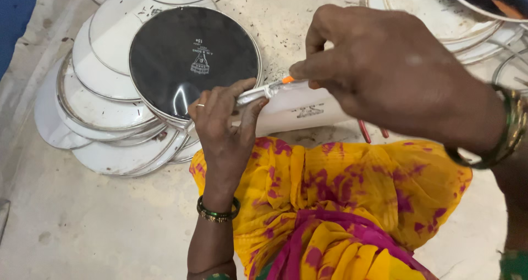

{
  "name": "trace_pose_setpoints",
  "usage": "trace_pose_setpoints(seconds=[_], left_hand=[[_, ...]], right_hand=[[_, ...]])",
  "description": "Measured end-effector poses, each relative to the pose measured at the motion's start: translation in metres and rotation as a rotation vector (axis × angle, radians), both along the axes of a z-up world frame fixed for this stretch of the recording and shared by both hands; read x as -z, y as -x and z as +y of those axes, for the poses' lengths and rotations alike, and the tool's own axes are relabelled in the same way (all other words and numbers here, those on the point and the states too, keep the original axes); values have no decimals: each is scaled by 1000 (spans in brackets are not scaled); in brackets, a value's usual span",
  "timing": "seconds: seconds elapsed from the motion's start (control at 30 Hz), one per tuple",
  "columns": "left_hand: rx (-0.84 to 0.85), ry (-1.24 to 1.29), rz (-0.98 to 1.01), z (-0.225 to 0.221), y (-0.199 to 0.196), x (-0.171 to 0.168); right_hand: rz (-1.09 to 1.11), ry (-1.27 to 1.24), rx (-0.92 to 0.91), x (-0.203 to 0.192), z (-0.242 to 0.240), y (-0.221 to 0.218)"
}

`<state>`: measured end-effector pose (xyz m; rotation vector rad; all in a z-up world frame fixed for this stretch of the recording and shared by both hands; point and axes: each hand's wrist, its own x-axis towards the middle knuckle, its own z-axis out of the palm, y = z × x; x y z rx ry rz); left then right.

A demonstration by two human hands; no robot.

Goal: The person trims excess material from the edge of a white circular drum skin using a pair of pliers and a small orange-handled tool, then bends and adjusts the metal rim around the drum skin.

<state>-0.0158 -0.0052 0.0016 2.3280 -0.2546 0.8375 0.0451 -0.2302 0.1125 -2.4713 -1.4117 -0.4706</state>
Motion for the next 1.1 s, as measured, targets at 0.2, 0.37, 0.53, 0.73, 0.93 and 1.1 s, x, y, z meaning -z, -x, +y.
trace_pose_setpoints(seconds=[0.2,0.37,0.53,0.73,0.93,1.1], left_hand=[[2,-11,8,0,-1,-1],[16,7,-9,0,2,-2],[18,-1,1,2,3,-1],[40,7,3,5,7,0],[71,7,24,8,10,-2],[54,7,26,10,8,0]], right_hand=[[260,-61,34,6,-5,-11],[366,-128,62,10,-8,-12],[366,-117,39,9,-6,-14],[619,-145,-21,17,-4,-28],[930,-103,41,31,-4,-34],[1176,-93,67,52,-8,-46]])
